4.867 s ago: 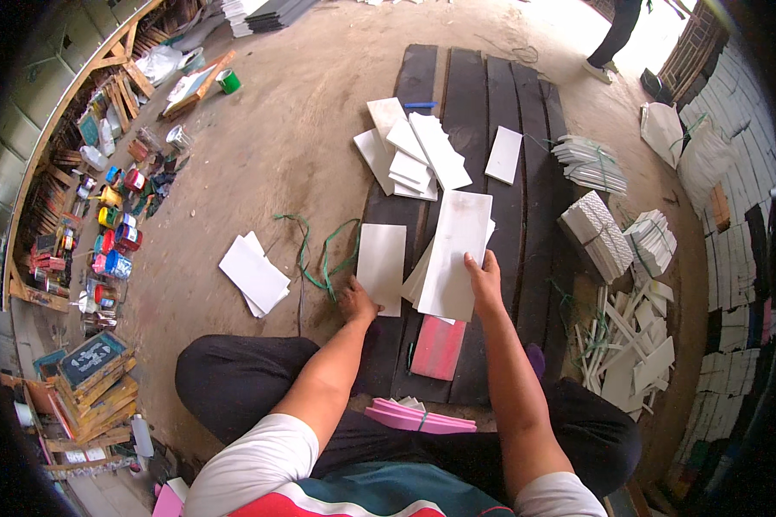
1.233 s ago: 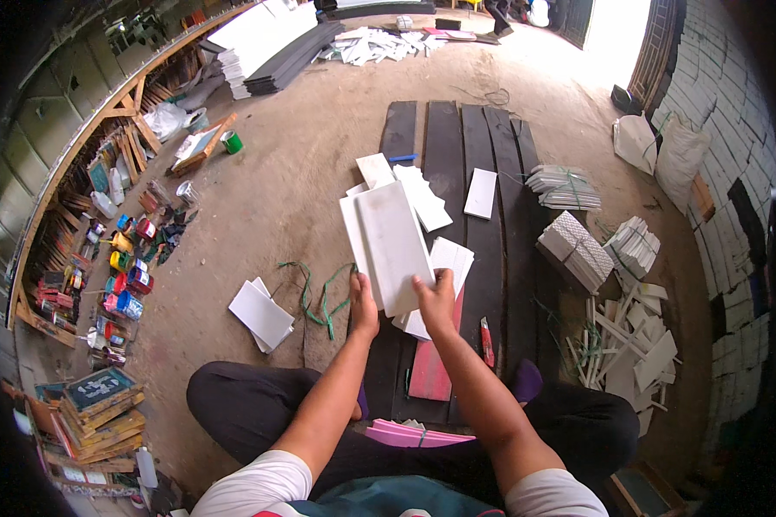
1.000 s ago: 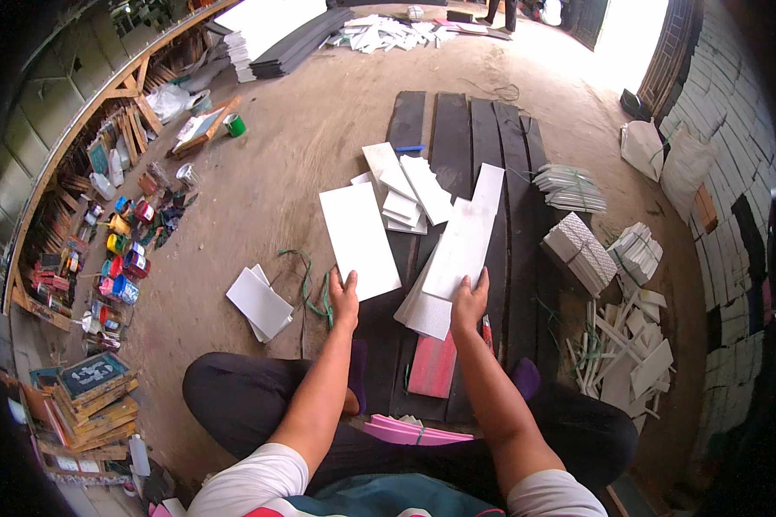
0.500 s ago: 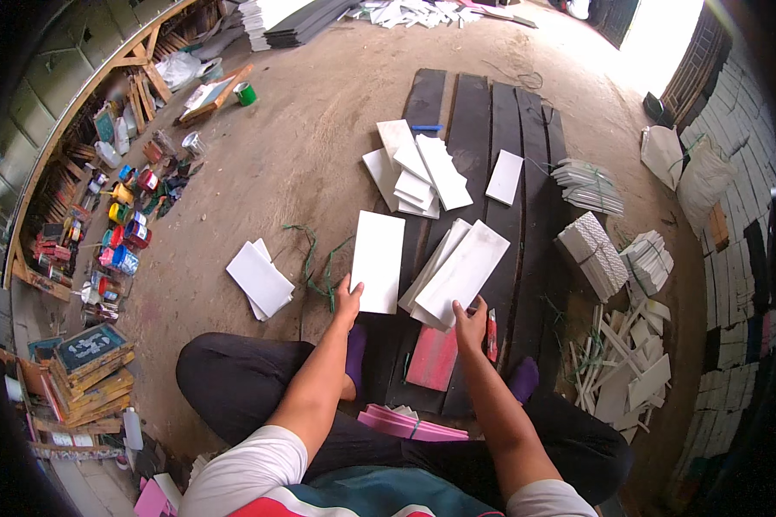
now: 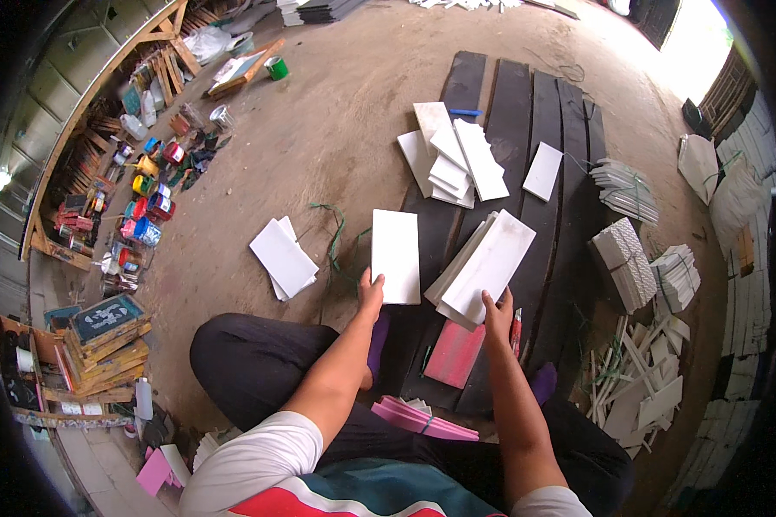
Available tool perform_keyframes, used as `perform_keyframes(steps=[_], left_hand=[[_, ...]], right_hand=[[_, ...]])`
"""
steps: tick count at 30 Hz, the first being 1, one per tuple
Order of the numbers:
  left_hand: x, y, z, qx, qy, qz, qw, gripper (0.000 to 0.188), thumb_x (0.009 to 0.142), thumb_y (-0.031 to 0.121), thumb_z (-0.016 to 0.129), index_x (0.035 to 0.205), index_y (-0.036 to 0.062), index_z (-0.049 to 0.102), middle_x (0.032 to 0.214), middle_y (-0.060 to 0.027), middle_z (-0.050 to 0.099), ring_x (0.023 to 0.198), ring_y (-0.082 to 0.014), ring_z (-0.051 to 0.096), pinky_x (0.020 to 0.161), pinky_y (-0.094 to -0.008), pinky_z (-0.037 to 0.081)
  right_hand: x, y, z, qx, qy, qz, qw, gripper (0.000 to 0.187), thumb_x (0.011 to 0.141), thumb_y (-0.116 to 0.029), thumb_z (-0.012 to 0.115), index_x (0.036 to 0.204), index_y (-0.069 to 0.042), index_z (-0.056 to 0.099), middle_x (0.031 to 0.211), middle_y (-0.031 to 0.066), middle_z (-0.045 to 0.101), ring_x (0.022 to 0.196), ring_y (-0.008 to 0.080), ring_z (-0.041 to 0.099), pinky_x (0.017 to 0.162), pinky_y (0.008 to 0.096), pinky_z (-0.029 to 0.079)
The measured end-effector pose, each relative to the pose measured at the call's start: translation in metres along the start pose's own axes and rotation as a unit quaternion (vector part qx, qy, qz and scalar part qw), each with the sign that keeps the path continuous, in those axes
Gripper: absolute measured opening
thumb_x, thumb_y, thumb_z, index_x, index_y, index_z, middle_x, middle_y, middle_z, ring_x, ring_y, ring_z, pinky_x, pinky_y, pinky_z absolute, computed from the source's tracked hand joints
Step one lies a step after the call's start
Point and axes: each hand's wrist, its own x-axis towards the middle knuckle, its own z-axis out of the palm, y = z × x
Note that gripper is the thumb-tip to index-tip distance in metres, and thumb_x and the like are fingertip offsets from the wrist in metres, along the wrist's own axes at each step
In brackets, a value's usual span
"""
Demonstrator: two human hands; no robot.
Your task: The person stacks white rectangular tiles on a wooden plank, aligns them, and secures the stack with green string. They repeat this process with multiple stacks, occasionally cutting the string and repositioning tiles.
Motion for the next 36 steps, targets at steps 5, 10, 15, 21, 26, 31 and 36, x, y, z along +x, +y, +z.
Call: perform_keyframes(steps=[5, 10, 15, 21, 26, 31, 36], left_hand=[[0.018, -0.032, -0.008, 0.022, 0.082, 0.029, 0.996, 0.05, 0.098, 0.011, 0.068, 0.145, -0.0003, 0.053, 0.139, -0.0199, 0.063, 0.126, -0.0321, 0.062, 0.106, -0.0411, 0.047], [0.05, -0.075, -0.037, 0.228, 0.198, -0.021, 0.953, 0.064, 0.093, 0.031, 0.073, 0.144, 0.0016, 0.05, 0.143, -0.022, 0.058, 0.13, -0.0404, 0.058, 0.108, -0.0481, 0.046], [0.008, 0.01, 0.022, 0.241, 0.026, 0.097, 0.965, 0.081, 0.094, 0.053, 0.07, 0.15, 0.0004, 0.044, 0.148, -0.0243, 0.053, 0.139, -0.0396, 0.048, 0.118, -0.0475, 0.036], [-0.01, 0.058, 0.083, 0.034, -0.371, -0.043, 0.927, 0.12, 0.089, 0.085, 0.051, 0.163, -0.003, 0.019, 0.171, -0.0197, 0.02, 0.159, -0.03, 0.017, 0.128, -0.0407, 0.015], [0.011, 0.028, 0.116, 0.021, -0.459, -0.085, 0.884, 0.108, 0.093, 0.079, 0.052, 0.164, 0.0036, 0.025, 0.168, -0.0155, 0.03, 0.155, -0.0268, 0.028, 0.126, -0.0405, 0.02], [0.021, 0.006, 0.126, 0.005, -0.489, -0.119, 0.864, 0.124, 0.084, 0.081, 0.062, 0.165, -0.0013, 0.015, 0.169, -0.0208, 0.025, 0.156, -0.0304, 0.025, 0.126, -0.041, 0.021], [0.021, -0.004, 0.131, 0.029, -0.436, -0.082, 0.896, 0.117, 0.081, 0.078, 0.066, 0.162, 0.002, 0.028, 0.164, -0.0251, 0.032, 0.152, -0.0357, 0.032, 0.123, -0.0458, 0.029]], right_hand=[[0.001, -0.005, 0.001, 0.023, 0.016, 0.06, 0.998, 0.085, 0.091, -0.032, 0.081, 0.155, 0.002, 0.037, 0.144, 0.0221, 0.055, 0.126, 0.0311, 0.059, 0.105, 0.0413, 0.048], [-0.004, -0.027, 0.015, 0.059, -0.014, 0.089, 0.994, 0.084, 0.096, -0.044, 0.071, 0.159, -0.005, 0.033, 0.143, 0.0189, 0.056, 0.126, 0.0307, 0.059, 0.096, 0.044, 0.053], [0.031, 0.008, -0.024, 0.139, -0.066, 0.192, 0.969, 0.092, 0.097, -0.07, 0.049, 0.166, -0.017, 0.021, 0.166, 0.0143, 0.035, 0.146, 0.0347, 0.041, 0.115, 0.0475, 0.035], [0.013, -0.03, 0.005, 0.211, -0.099, 0.156, 0.96, 0.104, 0.093, -0.079, 0.045, 0.167, -0.011, 0.019, 0.167, 0.0137, 0.033, 0.152, 0.0316, 0.033, 0.122, 0.047, 0.029], [0.039, 0.045, 0.008, 0.27, -0.128, 0.154, 0.942, 0.093, 0.091, -0.065, 0.063, 0.157, -0.006, 0.036, 0.152, 0.0149, 0.05, 0.141, 0.0323, 0.047, 0.119, 0.0465, 0.036], [0.036, 0.039, 0.023, 0.284, -0.083, 0.125, 0.947, 0.081, 0.087, -0.046, 0.072, 0.152, -0.013, 0.038, 0.14, 0.0125, 0.056, 0.13, 0.031, 0.055, 0.113, 0.046, 0.044], [0.038, 0.042, 0.022, 0.304, -0.089, 0.141, 0.938, 0.084, 0.082, -0.045, 0.074, 0.151, -0.01, 0.039, 0.136, 0.0157, 0.058, 0.124, 0.0324, 0.058, 0.109, 0.0466, 0.047]])
